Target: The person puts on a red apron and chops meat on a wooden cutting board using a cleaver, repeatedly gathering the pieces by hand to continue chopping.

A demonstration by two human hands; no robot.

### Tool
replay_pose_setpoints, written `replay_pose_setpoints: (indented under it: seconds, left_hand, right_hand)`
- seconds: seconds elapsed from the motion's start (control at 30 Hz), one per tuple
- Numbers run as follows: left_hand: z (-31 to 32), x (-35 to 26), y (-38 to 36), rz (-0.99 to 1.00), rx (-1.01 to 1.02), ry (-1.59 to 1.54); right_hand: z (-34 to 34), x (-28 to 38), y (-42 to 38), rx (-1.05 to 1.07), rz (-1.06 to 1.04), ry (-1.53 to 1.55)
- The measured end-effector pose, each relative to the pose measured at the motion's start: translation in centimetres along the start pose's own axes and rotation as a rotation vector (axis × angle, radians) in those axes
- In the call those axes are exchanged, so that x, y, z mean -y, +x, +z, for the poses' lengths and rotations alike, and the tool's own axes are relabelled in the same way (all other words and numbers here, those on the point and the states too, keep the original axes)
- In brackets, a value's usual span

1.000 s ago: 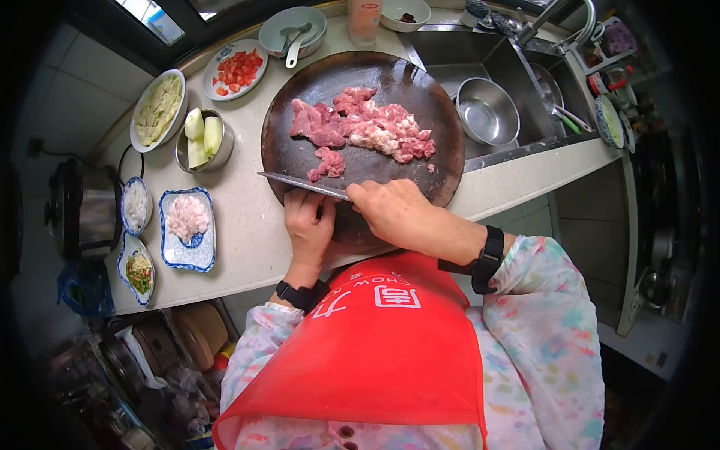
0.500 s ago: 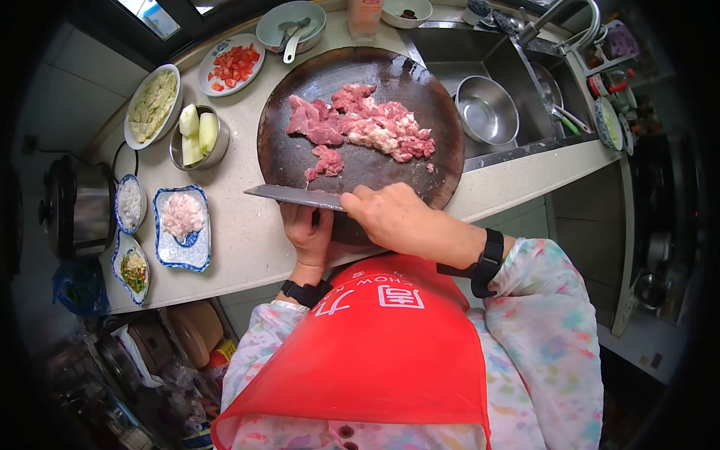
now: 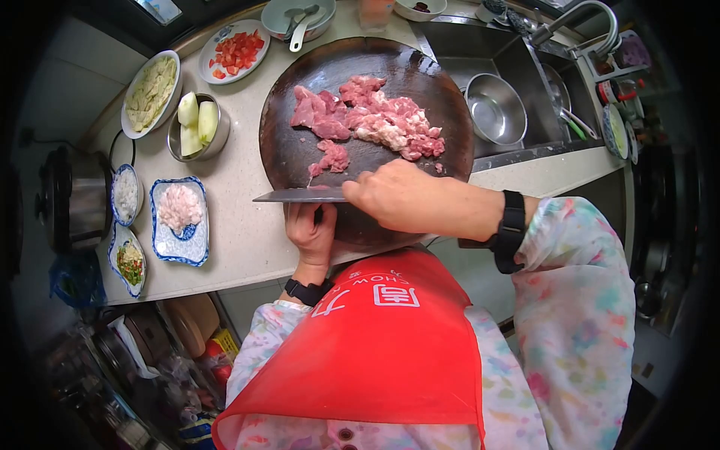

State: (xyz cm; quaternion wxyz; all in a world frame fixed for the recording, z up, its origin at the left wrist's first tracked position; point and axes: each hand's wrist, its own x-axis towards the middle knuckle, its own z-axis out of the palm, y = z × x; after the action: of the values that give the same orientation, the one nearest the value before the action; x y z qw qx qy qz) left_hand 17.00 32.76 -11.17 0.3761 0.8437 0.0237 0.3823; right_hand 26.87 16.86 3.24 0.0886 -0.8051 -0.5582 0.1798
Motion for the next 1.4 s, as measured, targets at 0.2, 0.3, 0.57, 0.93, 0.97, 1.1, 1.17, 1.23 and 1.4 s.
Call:
replay_pose_setpoints:
  seconds: [0.2, 0.3, 0.57, 0.93, 0.97, 1.1, 1.17, 1.23, 1.4]
  left_hand:
    - [-0.1, -0.4, 0.2, -0.024, -0.007, 0.026]
    - [0.2, -0.3, 0.2, 0.032, -0.029, 0.004]
    - [-0.1, -0.4, 0.0, 0.005, -0.016, 0.026]
    - [0.2, -0.1, 0.0, 0.02, -0.016, 0.014]
    - [0.1, -0.1, 0.0, 0.016, -0.004, 0.022]
    - [-0.1, -0.6, 0.7, -0.002, 0.056, 0.031]
    - [-0.5, -1.0, 0.8, -0.031, 0.095, 0.033]
    - [-0.7, -1.5, 0.7, -0.069, 0.14, 0.032]
    - [-1.0, -1.8, 1.2, -0.009, 0.144, 0.028]
  right_hand:
    - [2.4, 0.0, 3.2, -0.093, 0.065, 0.055]
    - [2.2, -0.6, 2.7, -0.176, 0.2, 0.147]
    - [0.8, 0.5, -1.8, -0.077, 0.115, 0.051]
    - [2.9, 0.4, 4.8, -0.126, 0.05, 0.051]
    - [2.9, 0.2, 4.7, -0.132, 0.052, 0.05]
    - [2.1, -0.1, 3.3, -0.294, 0.336, 0.27]
    - [1.7, 0.1, 1.7, -0.263, 0.395, 0.313]
    - [1.5, 0.7, -0.1, -0.258, 0.381, 0.302]
    - [2.6, 1.2, -2.1, -0.303, 0.374, 0.303]
